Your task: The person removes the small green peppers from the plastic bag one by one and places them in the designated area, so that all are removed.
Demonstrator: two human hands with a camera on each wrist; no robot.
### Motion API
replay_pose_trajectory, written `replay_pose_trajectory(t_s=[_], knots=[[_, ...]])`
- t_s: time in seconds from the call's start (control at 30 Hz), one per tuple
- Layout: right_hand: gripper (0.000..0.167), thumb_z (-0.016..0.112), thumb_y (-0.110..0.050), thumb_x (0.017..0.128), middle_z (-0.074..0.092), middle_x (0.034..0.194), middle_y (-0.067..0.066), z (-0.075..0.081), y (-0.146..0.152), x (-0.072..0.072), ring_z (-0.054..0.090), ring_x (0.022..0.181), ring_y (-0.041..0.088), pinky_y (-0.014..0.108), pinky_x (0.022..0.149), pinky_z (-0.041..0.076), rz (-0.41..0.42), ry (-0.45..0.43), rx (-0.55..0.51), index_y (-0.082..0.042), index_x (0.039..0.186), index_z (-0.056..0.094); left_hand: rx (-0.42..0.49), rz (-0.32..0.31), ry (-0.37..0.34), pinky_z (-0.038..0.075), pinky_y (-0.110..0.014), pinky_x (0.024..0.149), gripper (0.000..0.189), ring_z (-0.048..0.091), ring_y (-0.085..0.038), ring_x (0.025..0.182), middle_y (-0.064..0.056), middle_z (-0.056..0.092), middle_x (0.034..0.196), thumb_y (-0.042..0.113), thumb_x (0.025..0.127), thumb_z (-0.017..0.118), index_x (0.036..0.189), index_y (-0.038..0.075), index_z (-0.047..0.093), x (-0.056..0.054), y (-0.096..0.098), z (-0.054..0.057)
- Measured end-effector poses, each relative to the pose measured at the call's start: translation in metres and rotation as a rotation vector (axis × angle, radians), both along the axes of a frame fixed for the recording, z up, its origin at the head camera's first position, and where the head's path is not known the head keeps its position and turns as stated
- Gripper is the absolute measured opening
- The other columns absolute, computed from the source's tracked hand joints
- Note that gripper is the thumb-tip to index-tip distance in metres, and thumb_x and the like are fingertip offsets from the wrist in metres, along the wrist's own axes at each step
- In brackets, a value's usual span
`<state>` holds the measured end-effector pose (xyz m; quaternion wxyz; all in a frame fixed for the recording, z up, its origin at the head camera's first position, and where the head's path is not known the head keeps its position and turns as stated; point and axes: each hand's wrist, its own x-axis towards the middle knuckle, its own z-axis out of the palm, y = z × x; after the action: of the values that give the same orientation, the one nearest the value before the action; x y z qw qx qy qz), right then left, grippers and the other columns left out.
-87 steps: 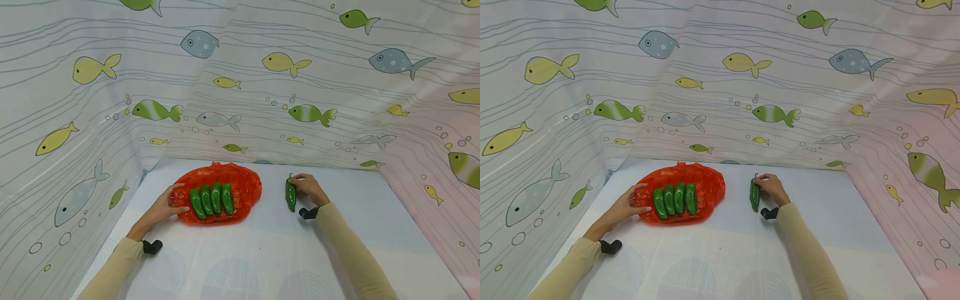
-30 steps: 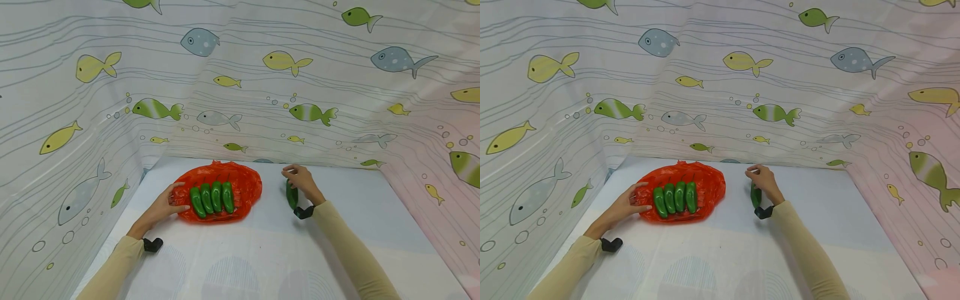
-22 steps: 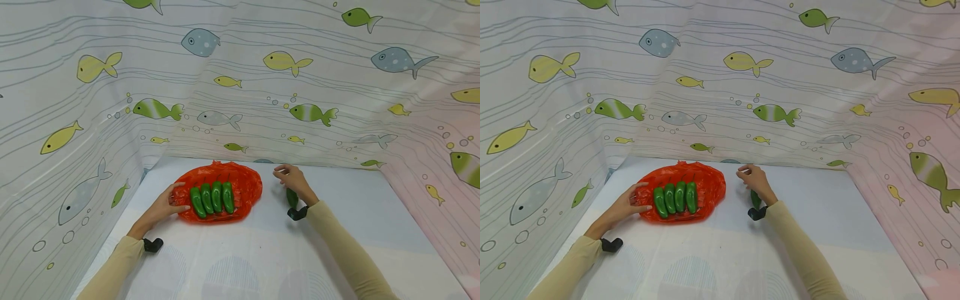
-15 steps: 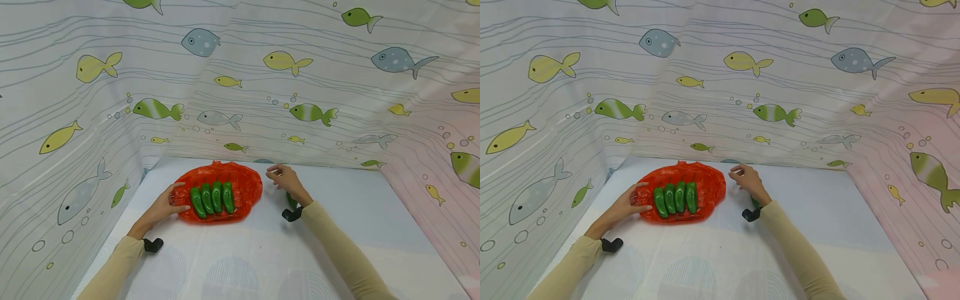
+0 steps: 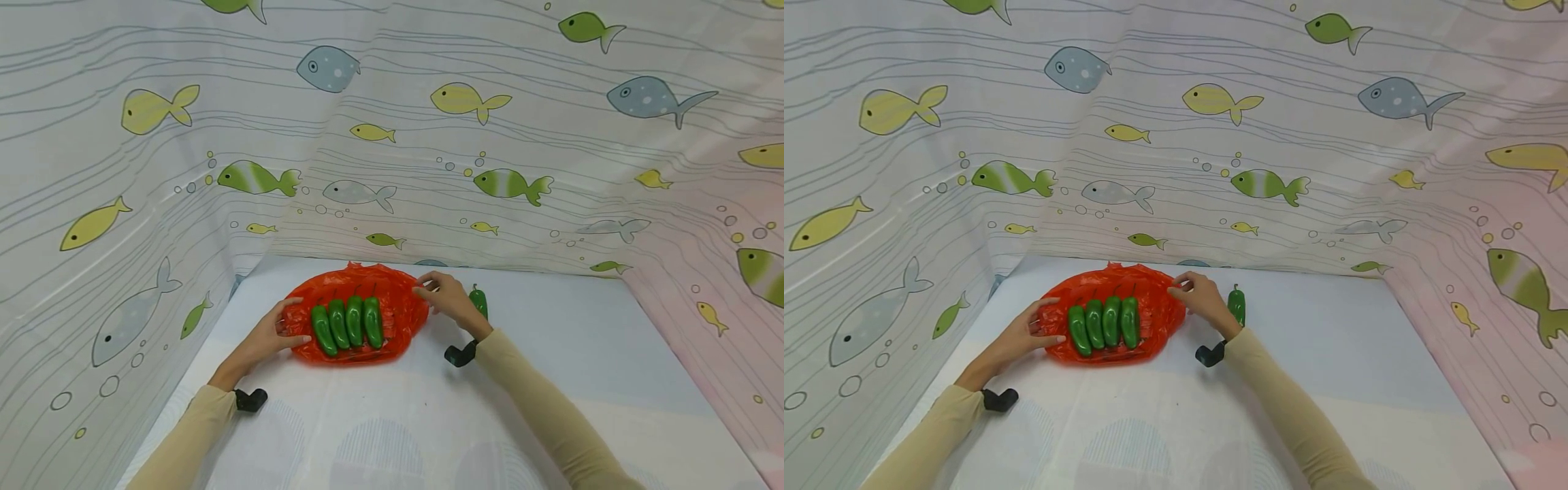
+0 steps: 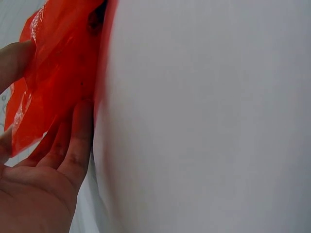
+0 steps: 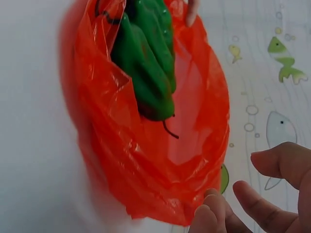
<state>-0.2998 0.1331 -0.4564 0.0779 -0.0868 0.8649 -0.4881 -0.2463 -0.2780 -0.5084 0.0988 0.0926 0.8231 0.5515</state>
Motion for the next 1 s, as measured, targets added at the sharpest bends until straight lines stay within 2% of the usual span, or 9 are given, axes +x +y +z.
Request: replay_pose_trajectory(t_s=[0.17, 0.4, 0.53, 0.77, 1.0], knots=[[0.034, 0.072, -0.034, 0.097, 0.065, 0.107, 0.01, 0.001, -0.014, 0.001, 0.065, 0.087, 0.031, 0.043, 0.076, 0.06, 0.03, -0.008, 0.013, -0.012, 0.123, 0.068, 0.005, -0.001, 0.001, 0.052, -0.042, 0.099, 0.086, 0.053, -0.041, 0.13, -0.018, 0.042, 0.153, 0.022, 0.086, 0.086, 0.155, 0.02, 0.035, 0.0, -0.001, -0.002], [0.036, 0.073, -0.034, 0.097, 0.067, 0.102, 0.008, -0.006, -0.031, 0.0, 0.066, 0.081, 0.026, 0.035, 0.07, 0.06, 0.076, -0.02, 0.003, -0.01, 0.123, 0.068, -0.014, -0.003, 0.011, 0.047, -0.052, 0.106, 0.085, 0.05, -0.041, 0.134, -0.016, 0.041, 0.155, 0.022, 0.087, 0.085, 0.155, 0.019, 0.034, -0.001, -0.001, -0.004], [0.04, 0.074, -0.035, 0.096, 0.067, 0.102, 0.007, -0.014, -0.04, -0.001, 0.065, 0.08, 0.023, 0.032, 0.067, 0.059, 0.099, -0.028, 0.015, -0.009, 0.125, 0.067, -0.014, -0.001, 0.012, 0.048, -0.053, 0.106, 0.085, 0.05, -0.041, 0.134, -0.017, 0.041, 0.154, 0.022, 0.087, 0.085, 0.155, 0.019, 0.034, -0.002, -0.001, -0.004], [0.042, 0.075, -0.029, 0.096, 0.067, 0.1, 0.008, -0.021, -0.053, -0.001, 0.066, 0.08, 0.028, 0.031, 0.064, 0.058, 0.099, -0.036, 0.03, -0.005, 0.129, 0.067, -0.014, 0.003, 0.009, 0.05, -0.048, 0.103, 0.086, 0.053, -0.04, 0.131, -0.017, 0.044, 0.152, 0.023, 0.086, 0.086, 0.155, 0.019, 0.035, -0.001, 0.0, -0.005], [0.049, 0.075, -0.033, 0.096, 0.068, 0.095, 0.009, -0.026, -0.062, -0.003, 0.066, 0.079, 0.031, 0.03, 0.063, 0.057, 0.091, -0.043, 0.057, -0.004, 0.134, 0.064, -0.031, 0.006, 0.017, 0.046, -0.055, 0.107, 0.085, 0.048, -0.041, 0.135, -0.017, 0.041, 0.154, 0.024, 0.087, 0.085, 0.155, 0.02, 0.035, -0.001, 0.0, -0.004]])
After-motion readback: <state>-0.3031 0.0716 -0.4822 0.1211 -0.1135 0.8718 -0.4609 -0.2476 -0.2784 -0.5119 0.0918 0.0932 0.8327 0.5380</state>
